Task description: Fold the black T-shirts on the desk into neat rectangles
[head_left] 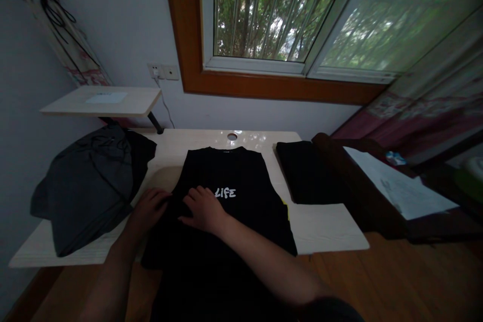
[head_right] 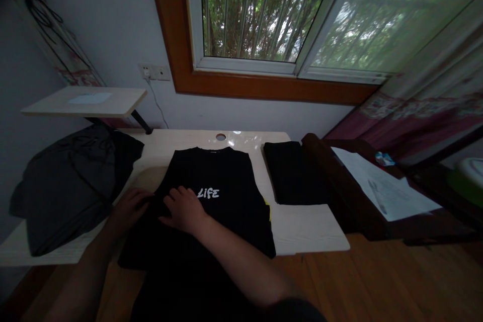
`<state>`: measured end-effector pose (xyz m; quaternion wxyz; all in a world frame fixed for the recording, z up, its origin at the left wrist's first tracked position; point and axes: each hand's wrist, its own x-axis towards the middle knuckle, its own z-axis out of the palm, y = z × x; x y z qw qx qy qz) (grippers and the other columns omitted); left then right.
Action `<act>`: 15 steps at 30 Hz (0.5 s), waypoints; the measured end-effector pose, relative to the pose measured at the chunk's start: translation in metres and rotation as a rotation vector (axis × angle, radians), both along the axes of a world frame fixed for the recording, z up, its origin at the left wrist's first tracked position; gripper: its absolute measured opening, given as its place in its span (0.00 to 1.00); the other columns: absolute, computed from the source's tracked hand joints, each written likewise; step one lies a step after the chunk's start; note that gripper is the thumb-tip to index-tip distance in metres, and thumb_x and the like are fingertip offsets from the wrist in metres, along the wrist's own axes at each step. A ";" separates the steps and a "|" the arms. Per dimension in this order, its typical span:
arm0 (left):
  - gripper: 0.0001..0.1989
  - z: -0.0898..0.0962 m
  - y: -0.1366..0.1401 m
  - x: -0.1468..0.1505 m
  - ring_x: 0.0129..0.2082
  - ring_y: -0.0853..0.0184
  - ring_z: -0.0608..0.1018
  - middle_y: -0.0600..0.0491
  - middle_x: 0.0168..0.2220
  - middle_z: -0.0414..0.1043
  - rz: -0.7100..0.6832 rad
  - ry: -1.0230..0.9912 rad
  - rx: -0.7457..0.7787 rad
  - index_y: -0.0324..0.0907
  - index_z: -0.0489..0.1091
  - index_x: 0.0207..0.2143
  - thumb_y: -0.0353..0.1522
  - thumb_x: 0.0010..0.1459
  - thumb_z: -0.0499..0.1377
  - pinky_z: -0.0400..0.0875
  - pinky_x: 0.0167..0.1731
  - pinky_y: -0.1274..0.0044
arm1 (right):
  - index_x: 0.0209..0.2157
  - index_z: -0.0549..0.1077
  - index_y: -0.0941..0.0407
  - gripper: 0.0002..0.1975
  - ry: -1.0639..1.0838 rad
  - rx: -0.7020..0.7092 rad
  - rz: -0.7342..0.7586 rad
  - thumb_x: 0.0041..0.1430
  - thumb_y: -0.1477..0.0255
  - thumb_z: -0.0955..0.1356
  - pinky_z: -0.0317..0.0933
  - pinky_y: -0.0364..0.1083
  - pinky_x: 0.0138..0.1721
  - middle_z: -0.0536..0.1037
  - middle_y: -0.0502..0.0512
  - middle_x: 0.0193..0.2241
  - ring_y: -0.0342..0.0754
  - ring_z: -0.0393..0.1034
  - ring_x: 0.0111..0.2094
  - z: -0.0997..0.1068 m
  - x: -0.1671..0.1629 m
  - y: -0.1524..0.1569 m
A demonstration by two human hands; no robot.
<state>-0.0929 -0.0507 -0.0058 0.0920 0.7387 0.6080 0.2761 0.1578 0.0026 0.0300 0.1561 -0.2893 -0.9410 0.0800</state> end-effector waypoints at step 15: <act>0.15 0.002 -0.001 0.002 0.49 0.58 0.75 0.49 0.45 0.73 0.005 0.032 0.028 0.48 0.75 0.43 0.27 0.56 0.55 0.71 0.52 0.65 | 0.42 0.74 0.55 0.06 -0.037 0.063 0.104 0.67 0.69 0.67 0.59 0.50 0.43 0.76 0.57 0.39 0.53 0.66 0.44 -0.008 -0.001 -0.002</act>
